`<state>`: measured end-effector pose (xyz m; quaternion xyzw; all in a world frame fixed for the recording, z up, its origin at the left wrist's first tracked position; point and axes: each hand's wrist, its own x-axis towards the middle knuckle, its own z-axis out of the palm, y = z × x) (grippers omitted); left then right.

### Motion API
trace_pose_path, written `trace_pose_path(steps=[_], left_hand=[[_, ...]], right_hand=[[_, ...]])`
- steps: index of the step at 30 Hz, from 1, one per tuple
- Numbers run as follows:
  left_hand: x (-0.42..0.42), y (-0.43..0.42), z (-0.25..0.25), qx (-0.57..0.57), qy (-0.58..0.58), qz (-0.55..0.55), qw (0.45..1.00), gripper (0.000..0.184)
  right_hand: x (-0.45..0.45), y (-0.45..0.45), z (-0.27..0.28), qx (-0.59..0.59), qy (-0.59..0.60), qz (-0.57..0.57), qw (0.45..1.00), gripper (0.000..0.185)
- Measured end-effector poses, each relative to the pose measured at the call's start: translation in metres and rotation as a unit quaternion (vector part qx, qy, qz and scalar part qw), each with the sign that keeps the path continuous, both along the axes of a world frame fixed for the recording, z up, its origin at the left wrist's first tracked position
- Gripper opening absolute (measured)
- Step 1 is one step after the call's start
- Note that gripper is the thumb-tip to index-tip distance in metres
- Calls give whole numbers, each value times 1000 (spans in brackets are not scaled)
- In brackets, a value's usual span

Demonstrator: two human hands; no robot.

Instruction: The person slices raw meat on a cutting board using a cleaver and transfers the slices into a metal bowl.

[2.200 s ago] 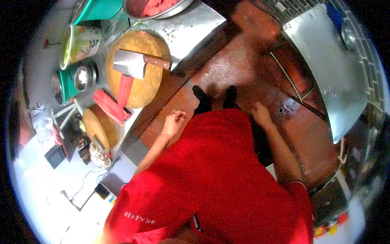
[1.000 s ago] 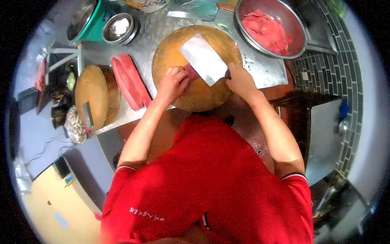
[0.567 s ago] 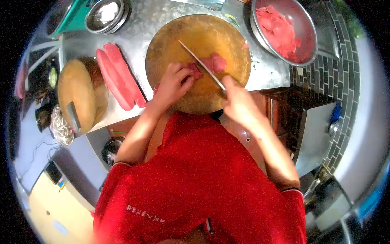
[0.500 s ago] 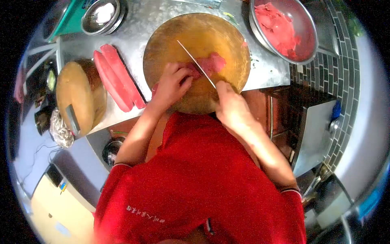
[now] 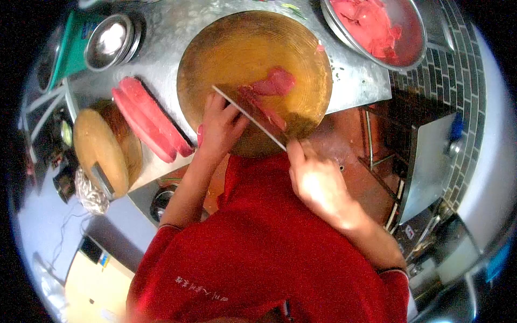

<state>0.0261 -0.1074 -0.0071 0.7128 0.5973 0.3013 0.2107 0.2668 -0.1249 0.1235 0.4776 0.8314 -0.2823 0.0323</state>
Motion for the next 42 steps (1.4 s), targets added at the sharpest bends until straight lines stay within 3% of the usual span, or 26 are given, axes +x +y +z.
trace_pose_path(steps=[2, 6, 10, 16, 22, 28, 34, 37, 42], left_hand=[[-2, 0, -1, -29, 23, -11, 999, 28], [1, 4, 0, -20, 2, -19, 1000, 30], [-1, 6, -5, -18, 12, -36, 999, 36], [-4, 7, -7, -54, 16, -56, 997, 42], [-2, 9, 4, -64, 24, -45, 997, 45], [-3, 12, -1, -38, 19, -60, 997, 40], [-4, 13, 1, -60, 10, -53, 997, 40], [-4, 12, 1, -71, 9, -50, 996, 40], [-2, 12, -2, -37, 16, -45, 998, 35]], right_hand=[[4, -11, 10, -9, -75, 18, 997, 13], [12, -10, 7, -74, -62, -8, 995, 20], [13, -11, 7, -61, -52, -11, 997, 31], [18, -2, 11, -80, -46, 11, 996, 33], [21, -2, -2, -67, -15, -12, 998, 29], [19, 15, -2, -127, -28, -1, 992, 20], [-37, 49, -74, -79, 4, 2, 997, 14], [-29, 50, -66, -115, 65, -47, 990, 14], [8, 16, -26, -127, -44, -9, 991, 17]])
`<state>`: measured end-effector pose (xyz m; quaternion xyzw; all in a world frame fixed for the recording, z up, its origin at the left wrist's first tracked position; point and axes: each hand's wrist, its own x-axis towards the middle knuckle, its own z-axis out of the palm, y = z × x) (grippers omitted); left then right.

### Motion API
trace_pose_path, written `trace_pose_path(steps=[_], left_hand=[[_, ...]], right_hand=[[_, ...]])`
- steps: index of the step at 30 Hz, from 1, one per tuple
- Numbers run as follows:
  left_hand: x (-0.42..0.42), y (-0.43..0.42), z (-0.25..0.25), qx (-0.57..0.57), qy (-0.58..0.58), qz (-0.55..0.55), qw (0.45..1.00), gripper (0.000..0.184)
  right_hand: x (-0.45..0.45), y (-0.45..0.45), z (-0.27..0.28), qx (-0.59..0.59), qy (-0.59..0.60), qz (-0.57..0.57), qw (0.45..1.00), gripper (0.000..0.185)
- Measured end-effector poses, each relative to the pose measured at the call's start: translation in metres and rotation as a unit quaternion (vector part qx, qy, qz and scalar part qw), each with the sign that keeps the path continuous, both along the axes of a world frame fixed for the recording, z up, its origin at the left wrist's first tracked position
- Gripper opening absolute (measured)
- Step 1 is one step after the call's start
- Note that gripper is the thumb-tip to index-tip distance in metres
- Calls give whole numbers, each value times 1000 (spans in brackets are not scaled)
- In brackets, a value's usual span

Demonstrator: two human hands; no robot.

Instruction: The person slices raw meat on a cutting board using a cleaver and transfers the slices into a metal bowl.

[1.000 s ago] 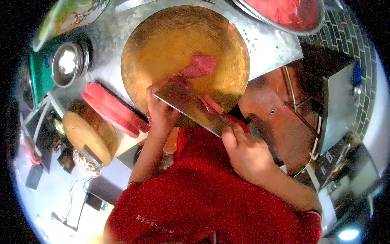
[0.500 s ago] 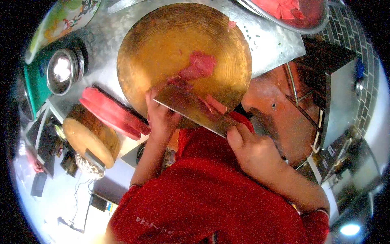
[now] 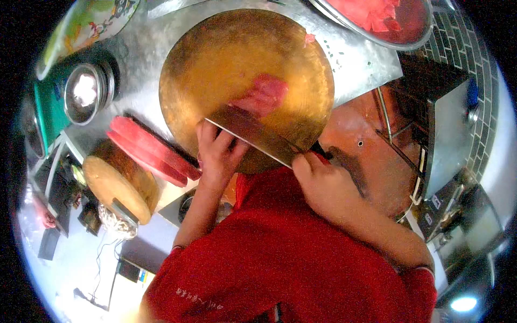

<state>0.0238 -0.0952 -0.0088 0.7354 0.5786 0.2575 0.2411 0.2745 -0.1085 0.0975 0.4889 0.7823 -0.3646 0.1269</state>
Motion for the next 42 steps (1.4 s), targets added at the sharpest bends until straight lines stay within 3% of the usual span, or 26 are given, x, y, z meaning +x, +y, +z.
trace_pose_path(steps=[2, 4, 6, 8, 13, 19, 23, 26, 29, 30, 32, 33, 35, 38, 41, 42], left_hand=[[-1, -1, 0, -8, -6, 0, 1000, 36], [-4, -10, -22, -116, -99, 27, 988, 39], [-6, -14, -29, -116, -105, 17, 988, 41], [-6, -4, -3, -10, -21, -25, 999, 42], [-8, -4, -6, 2, -25, -34, 999, 42], [-4, 2, 2, 4, -18, -12, 1000, 38], [-3, 5, 0, 10, -16, -12, 1000, 37], [-3, 5, 1, 4, -33, -15, 999, 37], [-2, 0, -2, 13, -28, -3, 1000, 36], [-2, 0, -1, 13, -28, -5, 1000, 36], [-2, 2, 4, 20, -26, -4, 999, 34], [-1, 1, 3, 19, -35, 0, 999, 32], [-1, -1, 1, 18, -50, 8, 999, 27], [-5, -3, 9, 26, -45, -10, 999, 24], [-8, -11, 4, 24, -39, -7, 999, 22], [-5, -9, 3, 38, -34, -3, 999, 22]], right_hand=[[4, -6, 17, -6, -8, 5, 1000, 20], [5, -6, 30, 6, 10, 5, 1000, 22], [5, -8, 33, 14, 14, 4, 1000, 23], [6, -11, 35, 19, 8, 8, 1000, 23], [3, -7, 29, 8, -10, 23, 1000, 19], [-38, 22, -21, 54, 55, -4, 997, 11], [-13, 9, -8, 38, 76, -35, 996, 12], [-2, 0, 0, -17, 26, -55, 998, 13], [-33, 29, -26, -28, 58, -46, 997, 16], [-45, 33, -46, 61, 33, 16, 997, 18], [-42, 32, -54, 92, 64, -1, 994, 18], [-39, 30, -53, 104, 78, -9, 991, 17], [-35, 41, -44, 21, 58, -46, 997, 25], [-13, 46, -53, 38, 127, -122, 984, 27], [-11, 37, -25, 48, 80, -78, 993, 25], [-15, 33, -10, -13, 33, -64, 997, 24]])
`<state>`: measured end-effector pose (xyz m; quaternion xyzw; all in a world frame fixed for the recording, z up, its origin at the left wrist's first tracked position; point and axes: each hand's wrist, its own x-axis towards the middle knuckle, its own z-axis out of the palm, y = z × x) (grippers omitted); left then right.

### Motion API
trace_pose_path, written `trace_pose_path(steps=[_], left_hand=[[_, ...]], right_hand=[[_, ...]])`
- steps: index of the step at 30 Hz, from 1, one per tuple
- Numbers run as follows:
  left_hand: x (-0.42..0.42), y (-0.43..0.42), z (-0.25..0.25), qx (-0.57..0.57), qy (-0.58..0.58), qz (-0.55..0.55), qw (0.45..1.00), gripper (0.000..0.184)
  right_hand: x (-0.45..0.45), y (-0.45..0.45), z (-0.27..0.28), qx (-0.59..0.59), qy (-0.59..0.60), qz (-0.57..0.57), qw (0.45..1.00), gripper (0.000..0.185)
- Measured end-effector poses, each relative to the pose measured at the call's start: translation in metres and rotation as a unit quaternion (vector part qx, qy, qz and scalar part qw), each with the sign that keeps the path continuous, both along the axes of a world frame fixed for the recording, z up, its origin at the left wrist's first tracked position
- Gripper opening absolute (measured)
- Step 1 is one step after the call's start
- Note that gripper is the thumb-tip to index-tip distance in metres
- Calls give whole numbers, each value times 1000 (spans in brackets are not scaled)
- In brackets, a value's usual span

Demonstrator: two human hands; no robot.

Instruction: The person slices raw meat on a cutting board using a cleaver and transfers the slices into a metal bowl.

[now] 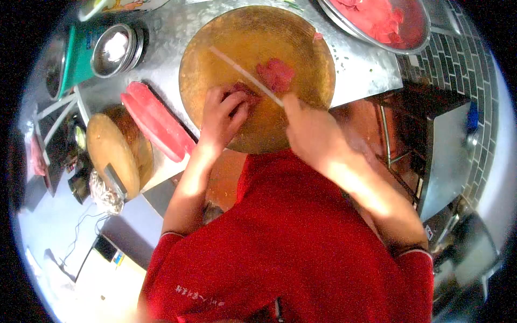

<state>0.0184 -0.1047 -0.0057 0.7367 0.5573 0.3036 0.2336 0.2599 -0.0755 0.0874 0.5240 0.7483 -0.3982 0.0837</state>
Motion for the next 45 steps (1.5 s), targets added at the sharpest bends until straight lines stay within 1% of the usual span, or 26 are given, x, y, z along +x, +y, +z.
trace_pose_path(steps=[1, 3, 6, 8, 10, 11, 12, 15, 18, 20, 22, 25, 26, 29, 32, 35, 36, 38, 41, 42, 45], left_hand=[[2, 2, -1, 14, 2, 5, 1000, 21], [3, 1, 1, 19, -4, 0, 1000, 21], [2, 1, 0, 27, -8, 5, 1000, 21], [1, 0, -1, 19, -12, 5, 1000, 22], [0, 0, -1, -2, -18, 1, 1000, 25], [0, 0, -3, 6, -22, 5, 1000, 24], [0, 1, -5, 15, -25, 10, 1000, 24], [-1, 1, -7, 28, -34, 16, 999, 23], [0, 2, -6, 32, -33, 20, 999, 23], [0, 4, -5, 42, -38, 19, 998, 22], [1, 3, -7, 58, -58, 11, 997, 21], [-2, -2, -2, 10, -5, 9, 1000, 24], [-1, -5, -4, 11, -14, 6, 1000, 24], [-2, -2, -10, 21, -30, -2, 999, 26], [-3, -1, -10, 30, -27, -2, 999, 27], [-3, -2, -13, 32, -38, 10, 999, 26], [-4, -1, -13, 26, -39, 15, 999, 26], [-4, -1, -13, 28, -36, 13, 999, 24], [-4, -1, -14, 55, -27, 5, 998, 23], [-2, -1, -13, 63, -33, 6, 997, 24], [0, 2, -11, 75, -38, 26, 996, 20]], right_hand=[[1, -12, -2, 28, 5, 14, 999, 22], [7, -32, 5, 104, 58, 32, 992, 22], [19, -46, 22, 50, 45, 26, 997, 21], [29, -55, 30, 41, 36, 28, 998, 22], [28, -54, 31, 21, 17, 34, 999, 22], [25, -52, 30, 5, 3, 38, 999, 23], [23, -50, 27, -11, -11, 43, 999, 23], [1, -34, -7, -6, 48, 15, 999, 25], [-34, -6, -35, 64, 58, 23, 996, 25], [-35, 7, -37, 66, 56, 26, 996, 25], [-29, 6, -25, 58, 45, 23, 997, 25], [-29, -1, -1, 36, 29, 30, 998, 25], [-22, -11, 5, 70, 26, 38, 997, 25], [1, -35, 37, -8, 19, 9, 1000, 25], [12, -43, 47, -27, -23, 46, 998, 26], [-7, -29, 17, -28, 16, 25, 999, 26], [-23, -20, 1, 14, 45, 10, 999, 26], [-45, 0, -36, 114, 52, 61, 990, 25], [-54, 21, -38, 101, 56, 59, 992, 22], [-52, 26, -36, 128, 106, 66, 984, 22], [-41, 9, -3, 55, 36, 52, 997, 24]])
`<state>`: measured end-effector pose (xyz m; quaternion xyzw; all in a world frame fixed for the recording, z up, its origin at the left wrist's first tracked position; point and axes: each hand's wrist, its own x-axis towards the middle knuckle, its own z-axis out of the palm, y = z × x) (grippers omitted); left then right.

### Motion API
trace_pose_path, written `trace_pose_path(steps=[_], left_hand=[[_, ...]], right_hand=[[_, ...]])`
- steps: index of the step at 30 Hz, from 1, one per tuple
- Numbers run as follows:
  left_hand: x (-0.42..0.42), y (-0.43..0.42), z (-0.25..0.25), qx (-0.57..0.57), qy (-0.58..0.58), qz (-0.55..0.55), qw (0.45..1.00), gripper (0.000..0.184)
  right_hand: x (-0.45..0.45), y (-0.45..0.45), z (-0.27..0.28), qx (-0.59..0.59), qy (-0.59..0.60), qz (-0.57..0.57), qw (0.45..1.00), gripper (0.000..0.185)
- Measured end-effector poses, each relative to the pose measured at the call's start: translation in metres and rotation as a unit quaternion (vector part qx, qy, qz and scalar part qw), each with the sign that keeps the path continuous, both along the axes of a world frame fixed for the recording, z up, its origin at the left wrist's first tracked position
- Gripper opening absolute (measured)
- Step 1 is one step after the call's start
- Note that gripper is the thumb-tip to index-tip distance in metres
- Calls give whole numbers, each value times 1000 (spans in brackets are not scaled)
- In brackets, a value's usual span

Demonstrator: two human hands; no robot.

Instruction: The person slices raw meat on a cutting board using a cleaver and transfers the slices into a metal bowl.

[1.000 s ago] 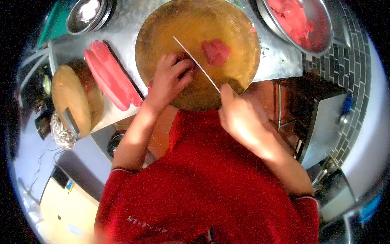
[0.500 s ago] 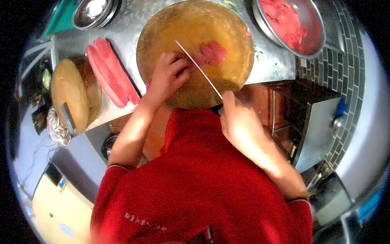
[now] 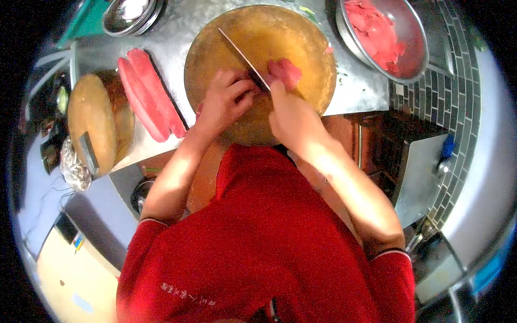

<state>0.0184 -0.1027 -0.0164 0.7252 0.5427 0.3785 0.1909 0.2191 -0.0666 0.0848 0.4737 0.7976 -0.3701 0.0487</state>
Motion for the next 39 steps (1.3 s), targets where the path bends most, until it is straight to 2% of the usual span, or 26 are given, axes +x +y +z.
trace_pose_path(steps=[1, 4, 5, 7, 10, 12, 16, 17, 20, 23, 24, 26, 29, 32, 34, 37, 39], left_hand=[[1, -4, 1, -6, -3, 5, 1000, 18], [-1, -2, 0, 0, 2, 0, 1000, 18], [-1, -2, -1, 3, -4, -5, 1000, 18], [-2, -2, -4, 7, -14, -13, 1000, 17], [-2, -1, -3, -16, -16, 2, 1000, 16], [-2, -2, -2, -9, -6, -3, 1000, 15], [-2, -4, 1, -20, -19, -15, 1000, 19], [-1, -3, 2, -15, -16, -9, 1000, 18], [1, -10, 6, -18, -9, 8, 1000, 17], [3, -6, 5, -19, -2, 10, 1000, 18], [1, -7, 2, -18, 1, 7, 1000, 19], [-2, -7, -1, -7, -1, 6, 1000, 18], [-1, -5, -2, 2, -14, 9, 1000, 17], [-2, -9, -3, -26, -2, 7, 1000, 19], [-6, -6, -1, -26, 27, 1, 999, 19], [-6, -6, 0, -17, -15, -19, 1000, 18], [-5, -5, 4, -3, 7, -15, 1000, 18]], right_hand=[[10, -10, 10, -1, 25, -5, 1000, 27], [30, -36, 48, -75, -58, -22, 995, 28], [37, -40, 50, -72, -53, -17, 996, 29], [45, -47, 42, -69, -41, -4, 997, 30], [13, -24, -1, -64, -4, -47, 997, 29], [-6, -6, -23, -18, 2, -15, 1000, 28], [4, 9, -34, 27, 51, -23, 998, 26], [6, 9, -32, 2, 66, -48, 997, 26], [14, -6, -15, 22, 48, -58, 997, 26], [21, -28, 41, -70, -30, -37, 996, 27], [29, -38, 40, -3, -28, -3, 1000, 28], [40, -48, 56, -69, -59, -24, 996, 29], [40, -45, 43, -74, -55, 0, 996, 28], [3, -19, -20, 29, 49, -7, 998, 27], [-30, 5, -31, 19, -13, 1, 1000, 28], [-15, 19, -53, 137, 136, -26, 981, 31], [-7, 24, -30, 43, 34, -73, 996, 43]])
